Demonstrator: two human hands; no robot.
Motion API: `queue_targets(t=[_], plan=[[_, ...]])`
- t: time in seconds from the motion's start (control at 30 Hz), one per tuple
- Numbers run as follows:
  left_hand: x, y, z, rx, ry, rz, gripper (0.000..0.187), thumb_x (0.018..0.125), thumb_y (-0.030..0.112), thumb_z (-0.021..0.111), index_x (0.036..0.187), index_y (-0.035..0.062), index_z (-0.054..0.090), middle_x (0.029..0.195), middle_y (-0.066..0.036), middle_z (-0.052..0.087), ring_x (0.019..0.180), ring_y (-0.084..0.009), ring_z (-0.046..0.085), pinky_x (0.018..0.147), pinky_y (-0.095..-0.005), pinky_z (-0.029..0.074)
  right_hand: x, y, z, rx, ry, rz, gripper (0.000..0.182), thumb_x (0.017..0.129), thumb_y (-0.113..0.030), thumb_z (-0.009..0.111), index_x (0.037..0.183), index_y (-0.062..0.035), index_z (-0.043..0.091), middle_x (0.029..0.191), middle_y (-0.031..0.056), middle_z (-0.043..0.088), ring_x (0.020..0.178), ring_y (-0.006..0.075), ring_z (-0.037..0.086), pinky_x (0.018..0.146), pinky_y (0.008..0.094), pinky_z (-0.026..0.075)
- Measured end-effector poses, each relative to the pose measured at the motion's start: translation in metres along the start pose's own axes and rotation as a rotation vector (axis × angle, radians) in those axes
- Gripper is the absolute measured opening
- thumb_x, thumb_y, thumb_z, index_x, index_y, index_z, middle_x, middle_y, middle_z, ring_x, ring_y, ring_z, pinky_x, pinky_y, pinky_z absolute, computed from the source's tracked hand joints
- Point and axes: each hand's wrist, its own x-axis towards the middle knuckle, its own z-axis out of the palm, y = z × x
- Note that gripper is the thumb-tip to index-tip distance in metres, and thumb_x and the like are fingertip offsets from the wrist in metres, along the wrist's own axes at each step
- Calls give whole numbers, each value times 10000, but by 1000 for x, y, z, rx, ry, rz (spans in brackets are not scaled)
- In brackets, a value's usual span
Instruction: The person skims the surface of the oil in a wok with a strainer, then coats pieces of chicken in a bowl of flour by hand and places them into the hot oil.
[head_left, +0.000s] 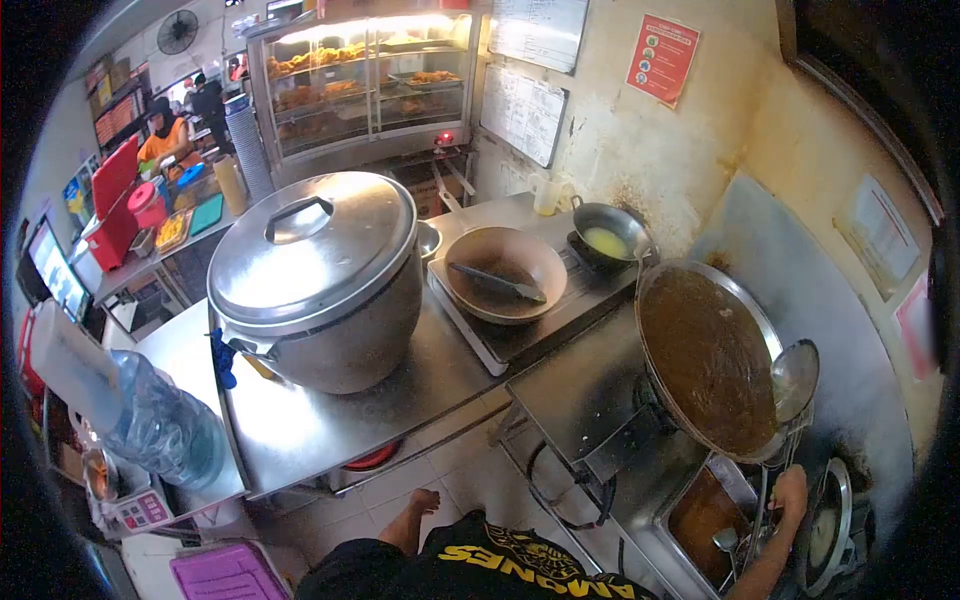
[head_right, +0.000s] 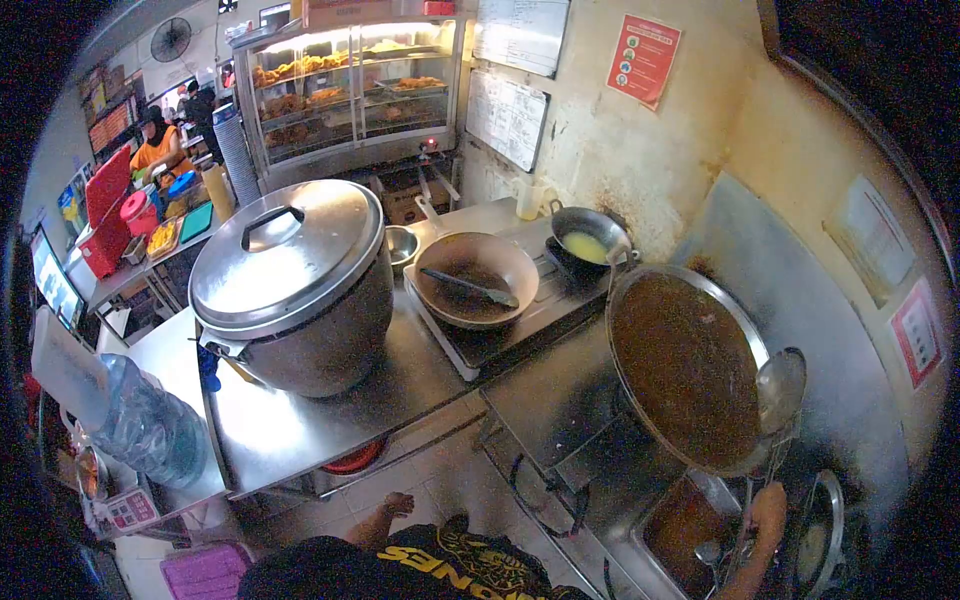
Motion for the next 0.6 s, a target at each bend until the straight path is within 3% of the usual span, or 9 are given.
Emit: queue_targets(t=[0.03,0.07,0.13,0.2,0.23,0.27,0.37,0.5,0.6], plan=[[3,-1,0,-5,-47,-23,218,764,282,329,770,126,481,748,-41,516,655,-195,493,542,-367,389,42,-57,-1,-113,-242,-373,188,653,-155,457,667,0,561,574,123,552,482,279,521,486,340,432],[8,-6,-1,-10,-95,-49,209,763,277,340,793,127,482,774,-41,515,672,-194,489,555,-365,387,2,-21,3,-116,-245,-372,188,653,-155,457,667,0,561,574,123,552,482,279,521,486,340,432],[25,-26,-7,-7,-75,-85,205,765,270,347,799,123,484,772,-40,517,667,-190,490,555,-359,387,-8,-241,-104,151,-352,0,193,616,-182,481,563,-25,582,575,88,568,492,247,530,479,329,426],[40,-48,-15,0,-33,-148,198,767,257,360,809,113,489,769,-39,519,658,-183,491,555,-347,389,18,-231,-88,241,-388,-61,161,671,-118,433,580,-15,516,526,84,504,431,206,486,402,310,403],[43,-54,-17,2,-12,-178,195,769,250,366,815,108,491,767,-39,521,653,-180,492,556,-341,390,5,-283,-114,330,-416,-123,154,727,-54,385,596,-4,450,477,80,441,370,165,442,324,290,379],[46,-59,-18,3,8,-207,192,770,244,373,820,103,494,766,-38,522,649,-176,492,556,-335,390,-17,-335,-143,644,-406,297,142,734,-80,396,616,-34,458,475,37,431,356,118,402,319,250,346],[-22,-34,-20,-171,94,-170,185,766,241,390,799,98,504,734,-42,524,630,-179,495,547,-337,391,-9,-372,-156,627,-474,367,127,733,-86,405,631,-35,461,474,11,425,361,95,396,314,230,329],[-30,-53,-36,-236,40,-64,162,757,246,442,742,102,514,685,-34,526,583,-175,496,531,-329,394,1,-389,-149,880,-496,295,104,733,-103,428,651,-46,457,478,-10,423,359,67,378,315,204,312],[-35,-54,-39,-280,207,-168,152,760,225,432,714,104,511,649,-21,519,578,-173,500,529,-321,397,7,-402,-144,909,-554,274,72,746,-100,430,700,-50,451,486,-26,405,357,46,350,315,188,297]])
